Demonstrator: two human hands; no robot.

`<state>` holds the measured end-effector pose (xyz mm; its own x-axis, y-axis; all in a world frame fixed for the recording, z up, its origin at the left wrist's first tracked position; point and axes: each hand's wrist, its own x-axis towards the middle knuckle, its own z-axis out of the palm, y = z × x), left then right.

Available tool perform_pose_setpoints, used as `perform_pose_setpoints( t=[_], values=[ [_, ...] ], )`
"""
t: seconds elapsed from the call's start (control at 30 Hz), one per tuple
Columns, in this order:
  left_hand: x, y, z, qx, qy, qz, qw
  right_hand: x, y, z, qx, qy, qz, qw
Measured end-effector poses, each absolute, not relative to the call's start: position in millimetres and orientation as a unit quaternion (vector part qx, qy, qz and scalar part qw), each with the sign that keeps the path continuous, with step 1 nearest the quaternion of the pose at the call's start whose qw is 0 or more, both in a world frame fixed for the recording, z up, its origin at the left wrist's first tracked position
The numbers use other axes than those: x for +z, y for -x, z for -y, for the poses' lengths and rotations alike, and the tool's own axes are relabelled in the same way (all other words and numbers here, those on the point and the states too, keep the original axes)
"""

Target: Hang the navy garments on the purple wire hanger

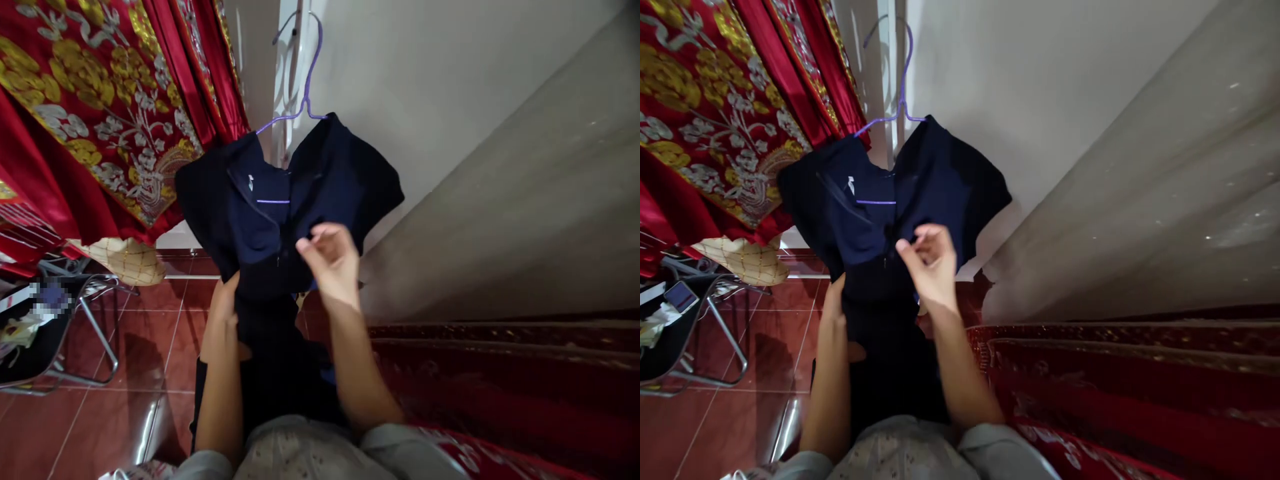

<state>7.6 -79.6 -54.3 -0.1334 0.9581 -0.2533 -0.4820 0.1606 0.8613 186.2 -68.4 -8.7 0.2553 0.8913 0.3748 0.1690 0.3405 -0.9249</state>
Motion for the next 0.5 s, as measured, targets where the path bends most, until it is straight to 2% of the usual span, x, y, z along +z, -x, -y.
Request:
perform_pose_setpoints(
  t=[0.07, 0.13, 0.33, 0.5],
  values=[
    [-58, -19, 87, 0.579, -0.259, -0.464, 0.618, -41, -162, 83, 0.456, 0.486, 0.479, 0.572],
    [-59, -26, 92, 0.572, -0.26, -0.475, 0.615, -59, -149, 90, 0.512, 0.466, 0.45, 0.564],
    [-52, -21, 95, 0.589, -0.288, -0.491, 0.573, -45, -160, 86, 0.545, 0.421, 0.501, 0.524],
    [-53, -17, 105, 0.569, -0.314, -0.494, 0.577, -45, -157, 89, 0.525, 0.427, 0.432, 0.597]
  ],
)
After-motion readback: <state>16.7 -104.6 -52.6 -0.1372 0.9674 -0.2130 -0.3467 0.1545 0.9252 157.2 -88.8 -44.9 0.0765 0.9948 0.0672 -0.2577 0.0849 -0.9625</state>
